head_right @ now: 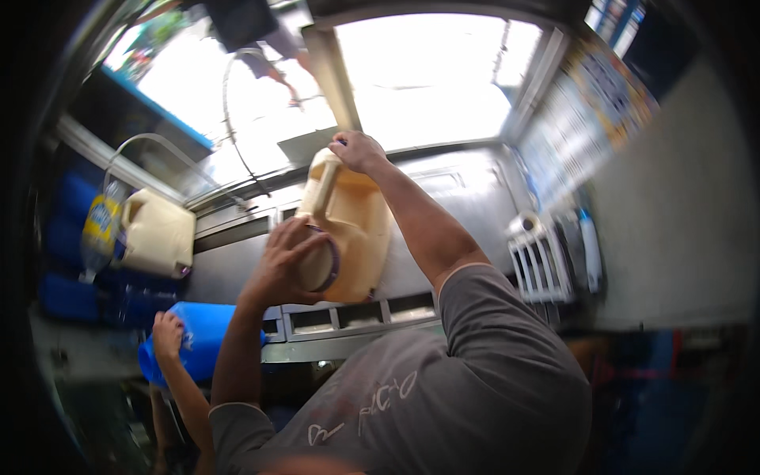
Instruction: The person fills a large yellow plastic container with water from a hose, seals it with a lid and purple tape, and uses a handheld sealing tool to secure the lid. The person then repeats the process with a blue plastic container, filling it with water and placing it on the counter.
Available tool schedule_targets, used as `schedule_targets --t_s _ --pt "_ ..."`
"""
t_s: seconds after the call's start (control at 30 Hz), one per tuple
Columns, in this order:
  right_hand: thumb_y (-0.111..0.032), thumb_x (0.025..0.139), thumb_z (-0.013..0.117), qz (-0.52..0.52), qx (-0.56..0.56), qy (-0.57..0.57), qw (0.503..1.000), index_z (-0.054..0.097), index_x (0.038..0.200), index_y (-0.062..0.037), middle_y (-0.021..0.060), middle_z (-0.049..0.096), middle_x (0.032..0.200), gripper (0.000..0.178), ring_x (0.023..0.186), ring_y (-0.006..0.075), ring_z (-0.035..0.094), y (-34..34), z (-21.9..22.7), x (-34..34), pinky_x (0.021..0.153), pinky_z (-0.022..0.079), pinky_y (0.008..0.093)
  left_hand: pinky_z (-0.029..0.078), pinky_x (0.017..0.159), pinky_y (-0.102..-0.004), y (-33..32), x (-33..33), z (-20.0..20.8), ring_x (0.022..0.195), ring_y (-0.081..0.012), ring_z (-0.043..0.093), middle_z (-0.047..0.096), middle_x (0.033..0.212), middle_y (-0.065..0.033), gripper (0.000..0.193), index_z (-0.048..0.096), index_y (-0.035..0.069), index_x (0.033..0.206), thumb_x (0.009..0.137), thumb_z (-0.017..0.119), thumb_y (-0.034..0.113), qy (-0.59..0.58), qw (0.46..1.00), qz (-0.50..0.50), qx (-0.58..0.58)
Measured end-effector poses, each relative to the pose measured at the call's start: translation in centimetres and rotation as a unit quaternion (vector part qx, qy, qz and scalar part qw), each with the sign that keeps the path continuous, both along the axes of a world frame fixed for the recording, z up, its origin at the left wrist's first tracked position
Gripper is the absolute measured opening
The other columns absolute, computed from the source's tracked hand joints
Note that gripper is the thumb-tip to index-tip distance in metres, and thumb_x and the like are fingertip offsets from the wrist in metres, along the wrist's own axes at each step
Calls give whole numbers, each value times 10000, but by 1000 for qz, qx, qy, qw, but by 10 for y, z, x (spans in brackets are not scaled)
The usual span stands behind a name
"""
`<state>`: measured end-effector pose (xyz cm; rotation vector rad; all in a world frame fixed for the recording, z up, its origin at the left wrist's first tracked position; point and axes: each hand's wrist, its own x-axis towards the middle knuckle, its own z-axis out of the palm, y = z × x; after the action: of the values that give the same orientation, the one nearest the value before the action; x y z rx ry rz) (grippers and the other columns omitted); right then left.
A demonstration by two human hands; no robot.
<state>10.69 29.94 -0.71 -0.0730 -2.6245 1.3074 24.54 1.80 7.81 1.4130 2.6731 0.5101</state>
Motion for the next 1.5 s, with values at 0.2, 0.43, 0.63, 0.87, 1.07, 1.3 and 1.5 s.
schedule_targets --t_s 0.2,0.43,0.63,0.87,1.07,1.3,1.5 --pt "-470 940 480 44 242 -42 968 667 1008 -78 200 713 914 440 908 374 684 100 37 123 888 504 462 290 1121 -561 21 -4 -4 1384 -456 323 344 1519 -191 986 506 284 1400 500 889 401 20 998 -47 -32" --pt "-440 979 394 22 266 -136 954 643 1007 -51 214 703 933 463 936 384 671 124 43 132 883 502 477 313 1098 -558 59 -5 -4 1385 -445 322 340 1523 -188 996 508 267 1397 489 886 424 26 997 -42 -59" --pt "-312 979 513 183 -83 -29 979 634 1151 -42 122 616 1086 342 1041 264 604 235 -14 70 909 479 420 277 1141 -547 62 -8 3 1379 -484 302 279 1536 -257 1070 469 214 1430 503 880 555 -33 996 31 -71" --pt "-523 911 629 -401 45 205 892 437 1393 63 276 501 1379 783 1306 337 476 581 -21 -60 1081 372 401 351 1090 -575 75 -22 10 1334 -450 361 328 1483 -195 1027 418 312 1448 552 871 524 -48 993 -34 -105" --pt "-392 938 655 -327 -76 250 908 563 1252 39 163 611 1253 541 1138 265 581 623 -51 -98 985 441 361 348 1103 -563 67 -38 7 1367 -448 333 275 1542 -163 1035 343 363 1483 601 837 582 -48 984 -73 -158" --pt "-263 902 728 -245 -65 189 949 627 1167 8 83 693 1096 392 998 172 630 542 -36 -103 889 487 311 394 994 -569 83 -36 3 1272 -435 398 368 1465 -181 923 465 307 1404 587 846 505 -66 992 -36 -103" --pt "-621 779 734 -114 123 101 981 669 1181 -134 70 696 1175 635 1146 245 626 422 -6 -138 976 474 357 364 995 -584 145 -27 2 1275 -464 386 364 1465 -214 919 474 264 1402 598 854 495 -51 994 10 -92"
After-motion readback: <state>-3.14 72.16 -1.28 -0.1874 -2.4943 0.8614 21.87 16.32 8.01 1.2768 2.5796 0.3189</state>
